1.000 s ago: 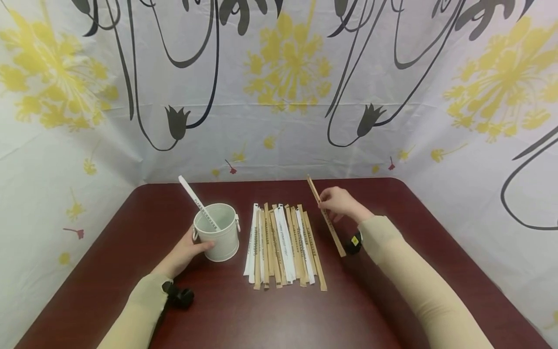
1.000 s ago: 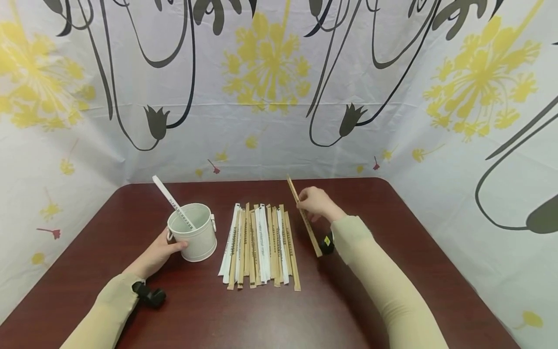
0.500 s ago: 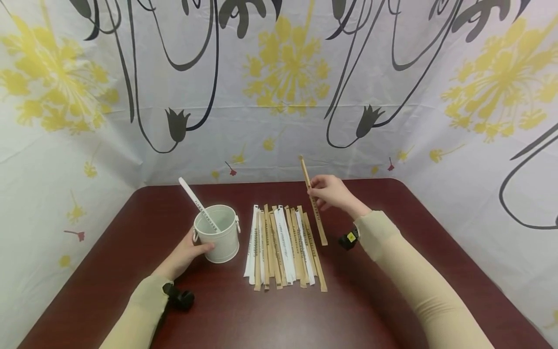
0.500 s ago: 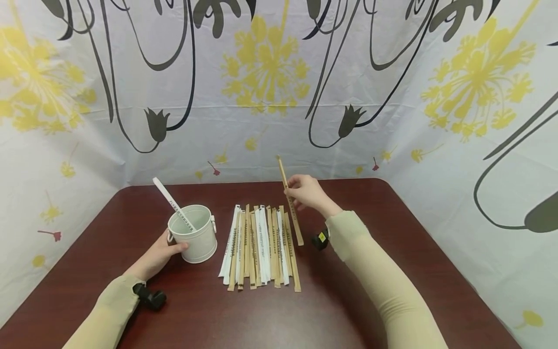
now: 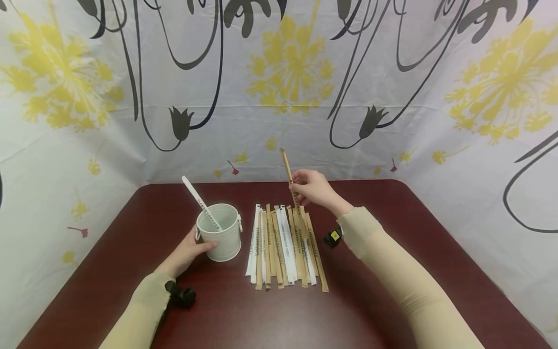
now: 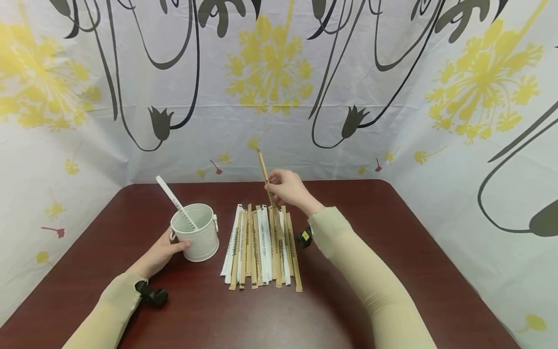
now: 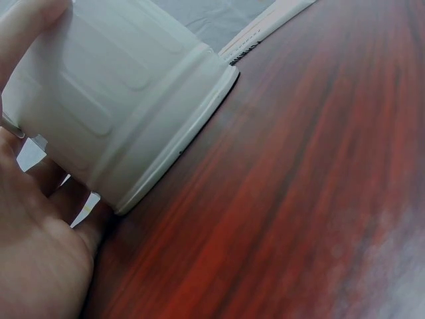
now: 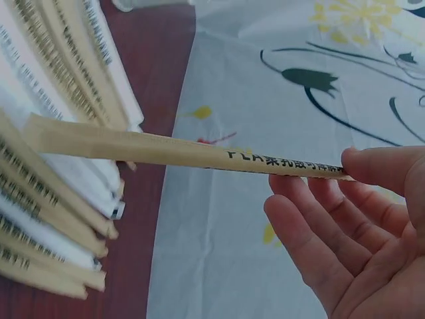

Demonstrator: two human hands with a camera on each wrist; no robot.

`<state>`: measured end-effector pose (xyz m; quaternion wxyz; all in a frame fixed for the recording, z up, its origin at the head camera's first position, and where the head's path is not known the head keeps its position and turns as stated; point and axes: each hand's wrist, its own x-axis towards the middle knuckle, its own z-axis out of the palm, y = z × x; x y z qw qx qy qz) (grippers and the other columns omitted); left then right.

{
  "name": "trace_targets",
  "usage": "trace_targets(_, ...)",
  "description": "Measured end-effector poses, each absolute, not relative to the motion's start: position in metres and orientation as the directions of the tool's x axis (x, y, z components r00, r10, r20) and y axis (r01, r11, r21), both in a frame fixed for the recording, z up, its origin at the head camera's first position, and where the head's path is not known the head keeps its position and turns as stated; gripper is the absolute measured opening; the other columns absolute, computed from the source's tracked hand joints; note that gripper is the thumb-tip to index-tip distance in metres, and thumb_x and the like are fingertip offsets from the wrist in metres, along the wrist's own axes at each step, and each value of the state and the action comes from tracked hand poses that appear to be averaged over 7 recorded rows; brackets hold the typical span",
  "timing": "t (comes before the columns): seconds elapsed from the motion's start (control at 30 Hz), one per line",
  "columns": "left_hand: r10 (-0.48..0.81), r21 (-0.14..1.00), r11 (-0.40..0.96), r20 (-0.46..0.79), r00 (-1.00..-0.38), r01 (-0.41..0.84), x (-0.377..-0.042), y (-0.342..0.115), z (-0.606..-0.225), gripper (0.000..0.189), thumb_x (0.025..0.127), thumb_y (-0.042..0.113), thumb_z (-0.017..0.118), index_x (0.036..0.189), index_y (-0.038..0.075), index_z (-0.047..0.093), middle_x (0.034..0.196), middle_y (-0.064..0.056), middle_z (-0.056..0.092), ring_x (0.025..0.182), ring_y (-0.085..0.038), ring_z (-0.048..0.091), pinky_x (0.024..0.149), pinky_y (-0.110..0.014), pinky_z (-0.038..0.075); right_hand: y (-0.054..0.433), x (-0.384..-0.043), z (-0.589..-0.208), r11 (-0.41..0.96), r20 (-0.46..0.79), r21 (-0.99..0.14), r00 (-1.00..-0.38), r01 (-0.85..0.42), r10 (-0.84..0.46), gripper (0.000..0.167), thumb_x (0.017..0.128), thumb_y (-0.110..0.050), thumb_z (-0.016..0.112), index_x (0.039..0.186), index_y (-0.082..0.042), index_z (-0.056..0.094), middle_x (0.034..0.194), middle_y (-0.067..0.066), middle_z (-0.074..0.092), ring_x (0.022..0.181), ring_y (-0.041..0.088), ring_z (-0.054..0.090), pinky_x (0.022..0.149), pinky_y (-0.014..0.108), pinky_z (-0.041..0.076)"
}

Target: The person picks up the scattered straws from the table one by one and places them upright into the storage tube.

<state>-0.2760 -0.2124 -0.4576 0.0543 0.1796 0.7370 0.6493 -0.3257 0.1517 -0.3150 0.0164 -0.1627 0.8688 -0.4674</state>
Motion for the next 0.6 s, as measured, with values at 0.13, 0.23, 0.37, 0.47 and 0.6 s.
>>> trace_targets(0.13,0.336,0.977,0.099,0.144,-0.931,0.187,-0.276,-0.213,-0.457,0.084,0.086,0.009,0.07,0.152,0.01,0.018,0.147,-0.014,0.034,0.131,-0.022,0.031,0.109,-0.043,0.019,0.135,-0.326,-0.313,0.476,0.167,-0.821,-0.931,-0.314,-0.325,0.02,0.094,-0.014,0.063,0.113,-0.006,0.06,0.096,0.012,0.067,0.073,0.026,0.067,0.061,0.04,0.056)
trace_targets(0.23,0.342,0.981,0.082,0.14,-0.929,0.178,-0.276,-0.213,-0.457,0.085,0.085,0.009,0.071,0.152,0.011,0.018,0.146,-0.015,0.035,0.132,-0.027,0.03,0.11,-0.049,0.017,0.121,-0.326,-0.312,0.456,0.177,-0.827,-0.923,-0.328,-0.342,0.022,0.095,-0.013,0.063,0.115,-0.006,0.059,0.098,0.012,0.067,0.075,0.026,0.067,0.064,0.043,0.056)
trace_targets(0.37,0.362,0.981,0.057,0.151,-0.92,0.183,-0.28,-0.21,-0.456,0.086,0.085,0.011,0.072,0.153,0.013,0.019,0.146,-0.016,0.036,0.133,-0.029,0.03,0.11,-0.051,0.017,0.106,-0.325,-0.306,0.437,0.19,-0.833,-0.918,-0.338,-0.348,0.023,0.094,-0.014,0.063,0.116,-0.005,0.059,0.099,0.012,0.066,0.075,0.027,0.067,0.064,0.043,0.056)
trace_targets(0.47,0.358,0.981,0.047,0.157,-0.92,0.186,-0.281,-0.21,-0.455,0.087,0.084,0.012,0.073,0.153,0.014,0.02,0.145,-0.014,0.037,0.132,-0.027,0.031,0.11,-0.05,0.017,0.091,-0.326,-0.297,0.4,0.232,-0.838,-0.906,-0.37,-0.353,0.022,0.093,-0.012,0.063,0.114,-0.004,0.06,0.097,0.012,0.066,0.073,0.027,0.067,0.062,0.041,0.056)
trace_targets(0.6,0.344,0.986,0.034,0.139,-0.929,0.16,-0.277,-0.216,-0.456,0.088,0.083,0.01,0.074,0.152,0.012,0.02,0.144,-0.015,0.038,0.13,-0.026,0.034,0.109,-0.048,0.019,0.062,-0.327,-0.281,0.342,0.356,-0.81,-0.863,-0.476,-0.358,0.019,0.091,-0.01,0.065,0.108,-0.003,0.063,0.094,0.01,0.067,0.074,0.023,0.067,0.062,0.038,0.056)
